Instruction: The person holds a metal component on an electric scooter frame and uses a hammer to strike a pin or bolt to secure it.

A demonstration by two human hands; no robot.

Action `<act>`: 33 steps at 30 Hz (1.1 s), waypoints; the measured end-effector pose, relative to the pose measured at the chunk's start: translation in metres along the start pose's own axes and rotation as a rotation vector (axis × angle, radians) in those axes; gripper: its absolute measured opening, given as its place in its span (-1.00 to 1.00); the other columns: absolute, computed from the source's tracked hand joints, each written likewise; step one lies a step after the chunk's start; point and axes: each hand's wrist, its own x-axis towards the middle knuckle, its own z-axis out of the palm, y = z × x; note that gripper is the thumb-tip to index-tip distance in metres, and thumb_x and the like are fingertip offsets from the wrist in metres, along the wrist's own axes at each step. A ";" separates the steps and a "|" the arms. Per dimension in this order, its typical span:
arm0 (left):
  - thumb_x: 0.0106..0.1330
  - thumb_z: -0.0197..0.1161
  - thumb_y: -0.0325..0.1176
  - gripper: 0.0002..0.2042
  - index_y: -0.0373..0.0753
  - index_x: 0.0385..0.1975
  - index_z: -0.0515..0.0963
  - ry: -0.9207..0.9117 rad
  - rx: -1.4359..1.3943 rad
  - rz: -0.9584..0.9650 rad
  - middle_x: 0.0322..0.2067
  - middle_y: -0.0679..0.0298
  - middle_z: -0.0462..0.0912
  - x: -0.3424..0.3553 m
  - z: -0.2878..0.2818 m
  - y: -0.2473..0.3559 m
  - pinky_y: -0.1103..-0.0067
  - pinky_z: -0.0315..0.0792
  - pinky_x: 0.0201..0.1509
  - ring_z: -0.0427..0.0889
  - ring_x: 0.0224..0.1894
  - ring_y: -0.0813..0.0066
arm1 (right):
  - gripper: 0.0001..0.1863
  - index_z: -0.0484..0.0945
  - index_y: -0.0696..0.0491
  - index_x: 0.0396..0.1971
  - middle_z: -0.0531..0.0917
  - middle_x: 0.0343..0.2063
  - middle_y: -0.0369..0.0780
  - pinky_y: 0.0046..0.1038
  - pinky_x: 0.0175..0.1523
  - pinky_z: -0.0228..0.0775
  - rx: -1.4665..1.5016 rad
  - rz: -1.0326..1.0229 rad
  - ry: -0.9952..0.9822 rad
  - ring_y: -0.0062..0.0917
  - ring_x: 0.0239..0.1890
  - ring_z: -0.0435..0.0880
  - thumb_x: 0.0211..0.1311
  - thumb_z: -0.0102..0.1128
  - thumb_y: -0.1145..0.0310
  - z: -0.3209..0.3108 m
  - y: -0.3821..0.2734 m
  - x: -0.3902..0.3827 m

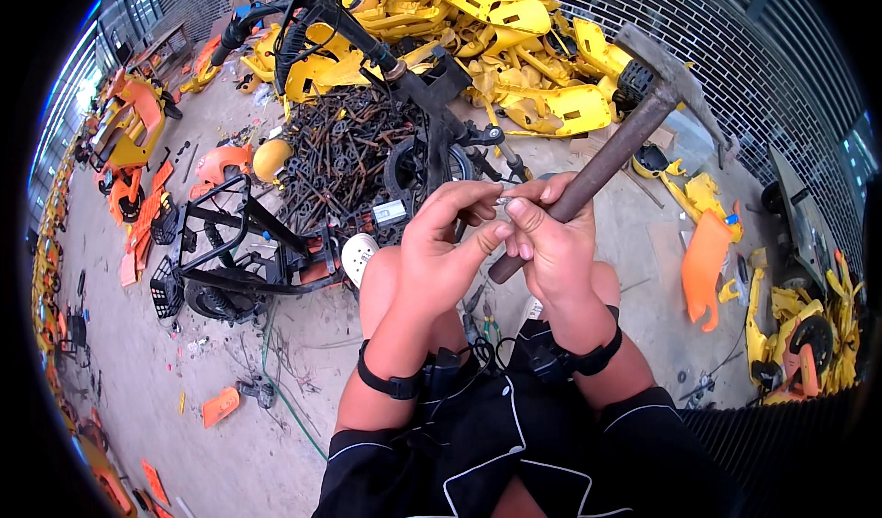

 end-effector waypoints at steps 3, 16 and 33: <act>0.28 0.40 -0.58 -0.74 -0.36 -0.04 0.65 0.017 -0.214 -0.142 -0.08 0.20 0.65 -0.005 0.008 0.004 0.60 0.51 -0.05 0.63 -0.15 0.54 | -0.66 0.32 0.00 -0.25 0.74 -0.27 -0.05 -0.58 -0.58 0.37 0.112 0.009 0.040 -0.62 -0.67 0.49 0.25 0.29 0.71 0.004 0.001 -0.007; 0.29 0.37 -0.59 -0.87 -0.35 -0.20 0.66 0.152 -0.036 0.050 -0.15 0.14 0.73 -0.005 0.003 0.006 0.51 0.52 0.11 0.70 -0.07 0.36 | -0.68 0.31 0.02 -0.23 0.67 -0.11 0.01 -0.62 -0.58 0.39 -0.073 0.088 0.074 -0.67 -0.68 0.47 0.28 0.29 0.65 0.007 -0.011 -0.020; 0.15 0.48 -0.60 -0.66 -0.28 -0.14 0.49 -0.015 0.662 0.359 -0.34 0.19 0.78 -0.001 -0.021 0.029 0.54 0.62 -0.13 0.79 -0.22 0.38 | -0.69 0.32 0.03 -0.25 0.71 -0.21 -0.02 -0.67 -0.58 0.39 -0.223 0.147 -0.085 -0.71 -0.63 0.50 0.28 0.32 0.63 0.009 -0.015 -0.012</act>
